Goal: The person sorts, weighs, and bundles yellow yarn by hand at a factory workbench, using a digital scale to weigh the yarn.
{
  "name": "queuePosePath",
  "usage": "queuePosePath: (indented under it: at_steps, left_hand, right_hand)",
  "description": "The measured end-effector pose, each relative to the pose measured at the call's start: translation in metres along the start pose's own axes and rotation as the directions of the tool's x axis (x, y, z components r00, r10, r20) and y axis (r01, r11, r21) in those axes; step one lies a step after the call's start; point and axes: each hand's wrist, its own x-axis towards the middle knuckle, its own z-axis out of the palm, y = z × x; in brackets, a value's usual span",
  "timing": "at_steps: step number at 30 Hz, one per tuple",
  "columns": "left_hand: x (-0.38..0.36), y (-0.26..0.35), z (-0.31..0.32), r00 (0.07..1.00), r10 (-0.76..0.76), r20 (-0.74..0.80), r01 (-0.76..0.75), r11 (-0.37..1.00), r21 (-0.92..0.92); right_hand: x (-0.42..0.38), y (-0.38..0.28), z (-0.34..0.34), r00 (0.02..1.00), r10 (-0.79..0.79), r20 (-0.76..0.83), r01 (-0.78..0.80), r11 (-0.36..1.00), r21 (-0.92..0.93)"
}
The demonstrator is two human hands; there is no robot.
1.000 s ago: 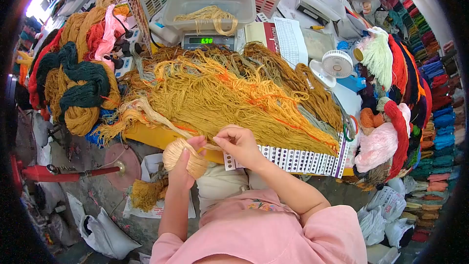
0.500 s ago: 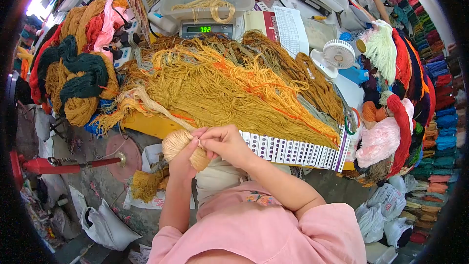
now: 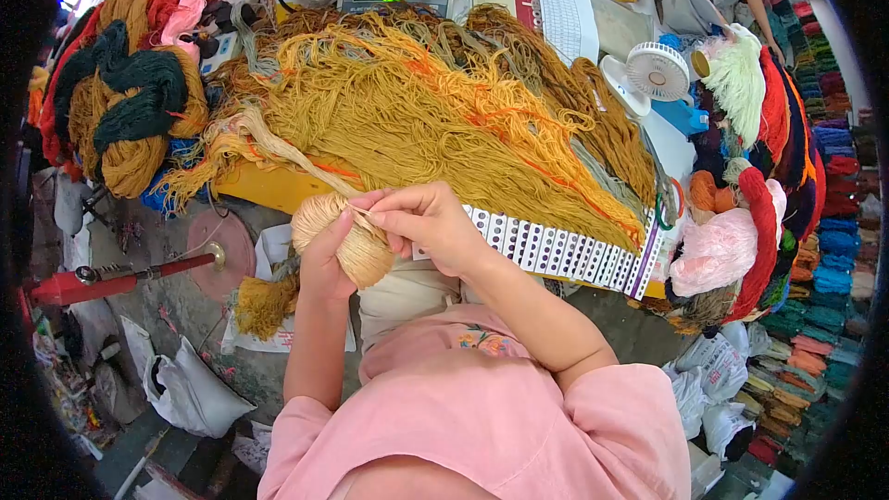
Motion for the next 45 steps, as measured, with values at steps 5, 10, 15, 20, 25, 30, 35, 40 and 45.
queuePosePath:
  at_steps: [5, 10, 15, 20, 25, 30, 35, 40, 45]
  left_hand:
    - [0.004, -0.007, -0.007, 0.991, 0.014, -0.133, -0.001, 0.996, 0.092]
    - [0.006, -0.001, -0.004, 0.983, 0.046, -0.18, -0.032, 0.996, 0.078]
    - [-0.019, 0.011, -0.021, 0.986, 0.06, -0.157, -0.096, 0.967, -0.235]
    - [-0.074, 0.018, -0.042, 0.994, 0.069, 0.088, -0.016, 0.862, -0.506]
    - [-0.087, 0.01, -0.054, 0.875, 0.243, 0.419, -0.068, 0.918, -0.392]
    - [-0.09, 0.029, -0.038, 0.905, 0.359, 0.229, -0.37, 0.929, 0.003]
    - [-0.077, 0.034, -0.008, 0.949, 0.208, 0.237, -0.307, 0.785, 0.538]
    - [-0.066, -0.005, -0.013, 0.963, -0.15, 0.222, 0.036, 0.892, 0.45]
    - [-0.093, -0.007, -0.046, 0.961, -0.276, -0.022, 0.274, 0.939, 0.209]
  right_hand:
    - [0.002, -0.001, -0.003, 0.999, 0.035, 0.018, -0.032, 0.991, -0.129]
    - [0.011, -0.006, 0.0, 0.997, 0.046, 0.06, -0.032, 0.976, -0.213]
    - [0.075, -0.039, -0.044, 0.843, -0.533, 0.072, 0.347, 0.435, -0.831]
    - [0.167, -0.105, -0.076, 0.772, -0.632, 0.075, 0.102, 0.006, -0.995]
    - [0.2, -0.064, -0.062, 0.843, -0.538, 0.007, 0.071, 0.099, -0.993]
    - [0.016, 0.047, 0.04, 0.746, 0.205, 0.634, 0.59, 0.239, -0.771]
    - [-0.032, 0.006, 0.042, 0.817, -0.258, 0.516, 0.561, 0.563, -0.607]
    - [-0.059, -0.064, 0.03, 0.905, 0.035, 0.425, -0.069, 0.996, 0.065]
    - [-0.093, -0.09, -0.06, 0.953, -0.301, 0.026, 0.263, 0.869, 0.419]
